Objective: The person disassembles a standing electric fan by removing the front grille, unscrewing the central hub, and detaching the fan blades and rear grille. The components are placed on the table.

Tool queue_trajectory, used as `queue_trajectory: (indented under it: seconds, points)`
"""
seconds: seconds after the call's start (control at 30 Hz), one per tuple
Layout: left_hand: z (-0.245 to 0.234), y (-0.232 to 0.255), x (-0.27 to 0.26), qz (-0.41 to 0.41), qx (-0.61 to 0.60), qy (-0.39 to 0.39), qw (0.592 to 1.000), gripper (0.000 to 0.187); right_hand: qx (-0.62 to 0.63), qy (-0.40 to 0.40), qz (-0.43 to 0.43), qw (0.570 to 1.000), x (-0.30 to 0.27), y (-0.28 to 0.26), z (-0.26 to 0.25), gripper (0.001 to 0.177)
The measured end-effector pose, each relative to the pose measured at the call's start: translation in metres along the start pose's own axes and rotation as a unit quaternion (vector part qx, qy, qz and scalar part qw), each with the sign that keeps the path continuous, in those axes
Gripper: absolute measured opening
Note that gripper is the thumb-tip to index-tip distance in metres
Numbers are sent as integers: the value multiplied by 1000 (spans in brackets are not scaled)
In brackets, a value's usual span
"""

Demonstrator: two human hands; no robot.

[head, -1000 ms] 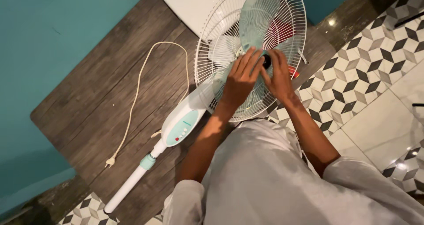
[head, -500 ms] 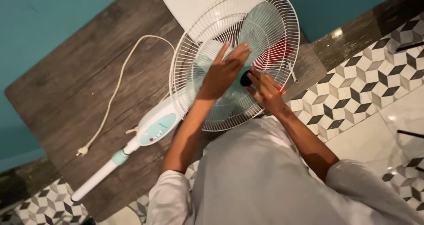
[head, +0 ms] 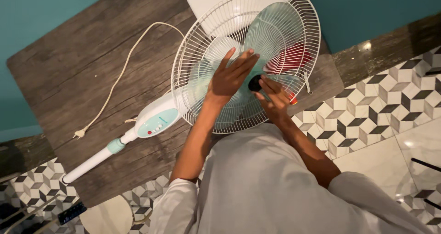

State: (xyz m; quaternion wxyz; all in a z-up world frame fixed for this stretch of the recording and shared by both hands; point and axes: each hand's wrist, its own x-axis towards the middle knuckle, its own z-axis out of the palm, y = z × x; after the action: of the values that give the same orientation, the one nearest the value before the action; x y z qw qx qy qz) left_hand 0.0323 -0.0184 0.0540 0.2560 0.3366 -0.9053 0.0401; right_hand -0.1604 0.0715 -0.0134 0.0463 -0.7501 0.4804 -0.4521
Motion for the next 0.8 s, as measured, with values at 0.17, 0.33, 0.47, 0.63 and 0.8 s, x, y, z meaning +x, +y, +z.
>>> queue_trajectory:
  seconds: [0.17, 0.33, 0.47, 0.63, 0.8]
  points:
    - [3, 8, -16, -40, -1, 3, 999, 42, 64, 73, 65, 993, -12, 0, 15, 45]
    - [13, 23, -43, -118, -41, 31, 992, 45, 27, 113, 115, 987, -18, 6, 37, 51]
    - [16, 26, -50, -126, -45, 45, 990, 46, 26, 79, 147, 986, -10, 5, 29, 61]
    - [17, 24, -52, -117, -72, 49, 989, 47, -11, -14, 90, 996, -17, 12, 6, 62]
    - [22, 27, -54, -120, -72, 61, 988, 50, -28, 6, 140, 990, -36, 27, -2, 34]
